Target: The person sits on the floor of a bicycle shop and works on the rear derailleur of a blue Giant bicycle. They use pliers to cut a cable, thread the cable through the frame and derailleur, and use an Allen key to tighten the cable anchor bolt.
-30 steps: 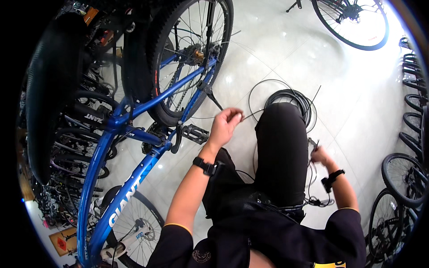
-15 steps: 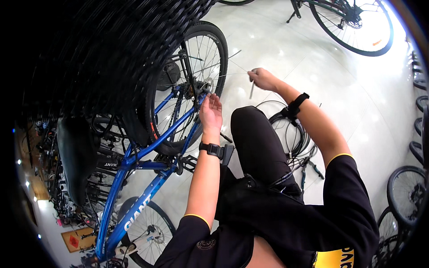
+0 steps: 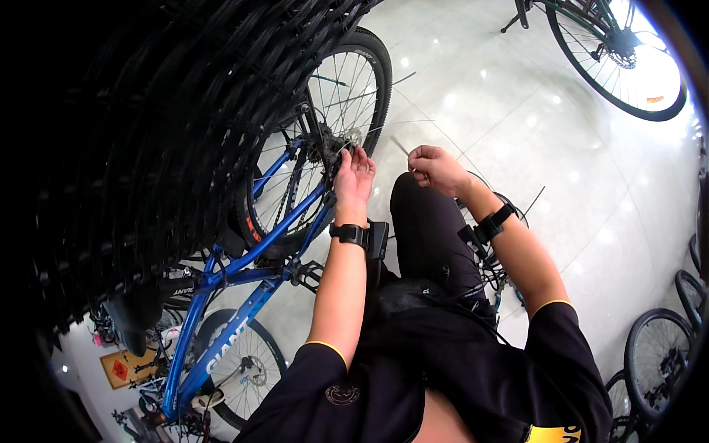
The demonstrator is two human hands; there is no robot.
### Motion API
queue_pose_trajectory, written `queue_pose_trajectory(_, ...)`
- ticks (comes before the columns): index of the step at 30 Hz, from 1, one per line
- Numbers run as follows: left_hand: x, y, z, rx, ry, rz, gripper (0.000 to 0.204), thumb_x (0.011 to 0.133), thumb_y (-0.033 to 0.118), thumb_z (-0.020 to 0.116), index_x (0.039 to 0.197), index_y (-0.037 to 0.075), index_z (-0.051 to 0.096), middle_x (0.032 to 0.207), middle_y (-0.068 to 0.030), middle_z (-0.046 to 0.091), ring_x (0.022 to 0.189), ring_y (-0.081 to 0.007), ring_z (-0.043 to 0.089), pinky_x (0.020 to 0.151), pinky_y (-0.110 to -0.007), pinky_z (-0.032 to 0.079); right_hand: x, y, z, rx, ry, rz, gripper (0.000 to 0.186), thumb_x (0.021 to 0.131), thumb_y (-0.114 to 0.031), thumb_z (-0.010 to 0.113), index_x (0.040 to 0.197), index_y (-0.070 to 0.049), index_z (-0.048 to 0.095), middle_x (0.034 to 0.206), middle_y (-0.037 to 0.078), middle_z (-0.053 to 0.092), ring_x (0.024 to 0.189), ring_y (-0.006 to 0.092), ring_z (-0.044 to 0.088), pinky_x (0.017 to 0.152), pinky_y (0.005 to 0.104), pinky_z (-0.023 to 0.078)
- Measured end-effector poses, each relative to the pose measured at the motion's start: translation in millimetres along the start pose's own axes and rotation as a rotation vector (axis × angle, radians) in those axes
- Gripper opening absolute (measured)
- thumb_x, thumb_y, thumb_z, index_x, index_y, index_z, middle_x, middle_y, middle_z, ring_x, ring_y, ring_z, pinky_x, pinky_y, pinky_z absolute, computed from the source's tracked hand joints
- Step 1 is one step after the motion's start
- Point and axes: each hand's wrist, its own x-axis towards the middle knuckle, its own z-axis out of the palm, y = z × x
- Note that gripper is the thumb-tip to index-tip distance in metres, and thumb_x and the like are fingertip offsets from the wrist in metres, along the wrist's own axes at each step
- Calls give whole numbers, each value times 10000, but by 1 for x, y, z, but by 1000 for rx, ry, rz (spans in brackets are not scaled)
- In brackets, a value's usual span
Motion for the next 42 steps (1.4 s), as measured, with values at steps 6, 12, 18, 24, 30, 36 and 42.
queue_pose_trajectory(6,-1,7,-9,32,-75,-52,348,922,378,590,1061,59,585,991,-9,621,926,-137,577,812,-341,435,10,5,34,-332,145,-120,310,934,-129,503,1207,17,493,762,15,531,616,66,462,523,207,370)
queue_pose_trajectory(12,-2,3,0,58,-75,-85,342,924,379,590,1069,69,573,978,-7,609,911,-142,564,807,-335,414,97,28,0,-475,427,-459,357,850,-136,604,1131,46,484,753,87,587,636,204,553,618,347,472)
queue_pose_trajectory(18,-1,5,1,-8,-95,-106,359,951,380,547,1105,56,530,1006,-19,584,906,-153,557,798,-322,409,140,11,3,-966,447,-417,308,784,-184,677,1031,-4,638,734,157,637,685,271,629,647,378,493)
queue_pose_trajectory(24,-3,7,0,4,-40,-83,340,940,362,577,1099,65,531,983,-10,594,873,-145,568,753,-315,418,127,30,-54,-1037,734,-315,296,831,-299,645,919,-20,688,850,231,662,854,392,639,767,461,508)
queue_pose_trajectory(30,-7,0,3,-7,7,-45,311,918,352,618,1049,77,551,956,-1,608,849,-135,581,721,-315,426,89,-9,-57,-979,711,-378,282,884,-275,611,874,0,673,801,194,664,760,325,637,707,398,491)
queue_pose_trajectory(36,-7,-2,5,-9,-5,-28,309,924,345,609,1063,77,544,961,-6,606,850,-135,580,720,-317,425,82,-40,-19,-683,581,-753,316,895,-278,619,979,18,691,716,150,658,641,230,580,664,325,473)
queue_pose_trajectory(42,-4,2,2,-22,-18,-45,301,934,336,594,1073,74,540,963,-10,603,844,-136,578,731,-309,419,50,-23,-66,-1266,707,-376,255,853,-255,627,871,-4,666,825,224,653,825,391,627,715,447,496)
